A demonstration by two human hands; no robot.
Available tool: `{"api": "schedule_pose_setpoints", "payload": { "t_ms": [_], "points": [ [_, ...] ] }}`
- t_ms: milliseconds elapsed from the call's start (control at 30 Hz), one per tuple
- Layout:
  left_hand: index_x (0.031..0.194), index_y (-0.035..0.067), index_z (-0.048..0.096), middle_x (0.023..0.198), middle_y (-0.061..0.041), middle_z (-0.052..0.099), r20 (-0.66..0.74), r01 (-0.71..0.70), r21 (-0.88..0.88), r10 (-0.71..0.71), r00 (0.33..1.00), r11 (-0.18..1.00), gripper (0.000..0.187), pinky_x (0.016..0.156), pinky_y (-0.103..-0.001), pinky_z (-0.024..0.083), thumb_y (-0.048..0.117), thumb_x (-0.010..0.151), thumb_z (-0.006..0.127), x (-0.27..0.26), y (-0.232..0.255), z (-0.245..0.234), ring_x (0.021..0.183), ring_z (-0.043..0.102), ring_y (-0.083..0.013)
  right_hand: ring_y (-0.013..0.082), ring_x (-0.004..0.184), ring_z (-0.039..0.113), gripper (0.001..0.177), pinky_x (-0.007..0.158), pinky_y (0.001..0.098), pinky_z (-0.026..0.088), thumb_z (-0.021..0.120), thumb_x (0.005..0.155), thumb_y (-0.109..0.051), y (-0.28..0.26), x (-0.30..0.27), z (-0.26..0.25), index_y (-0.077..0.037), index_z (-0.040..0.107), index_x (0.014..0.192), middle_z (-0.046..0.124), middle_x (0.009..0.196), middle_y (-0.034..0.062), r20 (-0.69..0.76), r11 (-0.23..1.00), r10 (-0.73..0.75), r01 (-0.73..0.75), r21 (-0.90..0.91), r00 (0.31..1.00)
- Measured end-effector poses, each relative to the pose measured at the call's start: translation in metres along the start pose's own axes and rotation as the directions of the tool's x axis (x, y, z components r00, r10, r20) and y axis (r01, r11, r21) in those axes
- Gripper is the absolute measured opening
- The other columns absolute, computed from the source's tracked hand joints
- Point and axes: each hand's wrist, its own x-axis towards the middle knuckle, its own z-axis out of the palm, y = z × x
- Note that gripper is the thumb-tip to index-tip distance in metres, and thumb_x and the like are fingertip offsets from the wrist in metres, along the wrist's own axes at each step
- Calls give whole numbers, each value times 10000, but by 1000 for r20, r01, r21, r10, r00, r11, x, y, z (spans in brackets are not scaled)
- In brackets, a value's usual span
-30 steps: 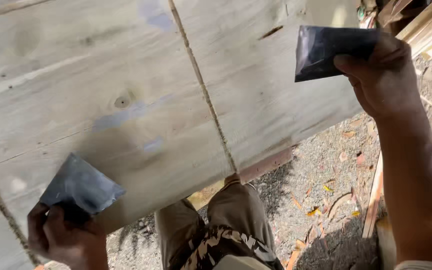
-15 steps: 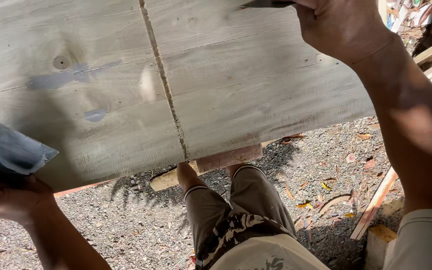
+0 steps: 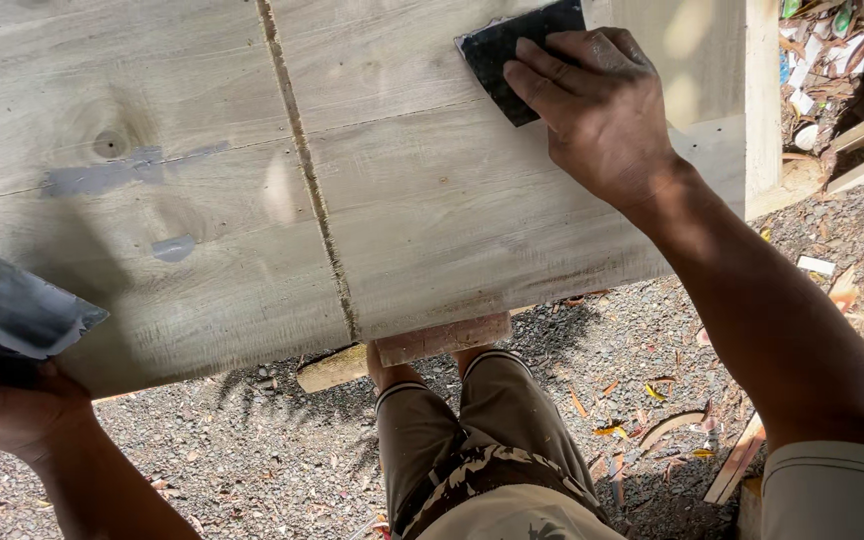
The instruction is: The person uses a putty knife to scoop wood filler from a container and applies it to gaps and holes on a wooden surface. They spread the filler across several areas, smoothing it into the wood grain.
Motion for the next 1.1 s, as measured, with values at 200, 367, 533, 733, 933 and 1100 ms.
{"api": "schedule_pose_setpoints", "payload": {
  "t_ms": [200, 367, 533, 733, 933, 1100],
  "points": [
    [727, 111, 327, 732, -17, 418, 10, -129, 352, 134, 991, 927, 383, 570, -243, 365, 113, 1106, 386, 0, -5, -9, 599, 432, -129, 181, 1154, 705, 283, 1042, 403, 559, 682, 958, 104, -4, -8, -11, -68, 787, 1157, 787, 1182, 62, 62, 997, 41, -45, 69, 997],
    [737, 101, 338, 753, -34, 457, 69, -63, 107, 56, 996, 992, 389, 588, -244, 393, 98, 1126, 345, 4, -13, -18, 607, 479, -126, 264, 1018, 731, 243, 878, 389, 597, 660, 943, 165, 14, 18, -53, 4, 749, 1102, 754, 1042, 129, 49, 967, 128, -136, 216, 991],
    [760, 84, 344, 771, -39, 417, 50, -110, 225, 101, 994, 968, 350, 639, -248, 397, 60, 1110, 351, 3, -21, -34, 674, 439, -147, 282, 817, 699, 144, 737, 339, 590, 684, 884, 129, 26, 34, -57, 64, 657, 1010, 692, 912, 163, 88, 977, 114, -128, 169, 990],
    [726, 123, 384, 698, -37, 479, 41, -73, 160, 67, 997, 984, 391, 588, -231, 403, 187, 1108, 438, -11, 7, 5, 553, 481, -111, 297, 647, 621, 196, 598, 381, 512, 735, 845, 117, 29, 32, -45, 42, 559, 801, 580, 706, 148, 143, 962, 218, -237, 135, 966],
    [819, 77, 475, 808, -61, 534, -23, 91, 26, -91, 996, 995, 282, 598, -250, 414, 198, 1071, 435, -18, 26, 32, 651, 529, -158, 234, 583, 618, 226, 584, 367, 494, 704, 907, 55, 19, 33, -33, -2, 551, 750, 592, 693, 114, 221, 939, 326, -342, 36, 919],
    [845, 37, 397, 897, -60, 518, 204, -363, 650, 306, 930, 668, 207, 614, -292, 397, -60, 982, 519, -18, 6, -2, 694, 465, -201, 223, 670, 638, 194, 608, 364, 516, 699, 943, 59, -6, 42, -19, -7, 607, 785, 639, 746, 104, 234, 933, 351, -359, -8, 907]
  ]
}}
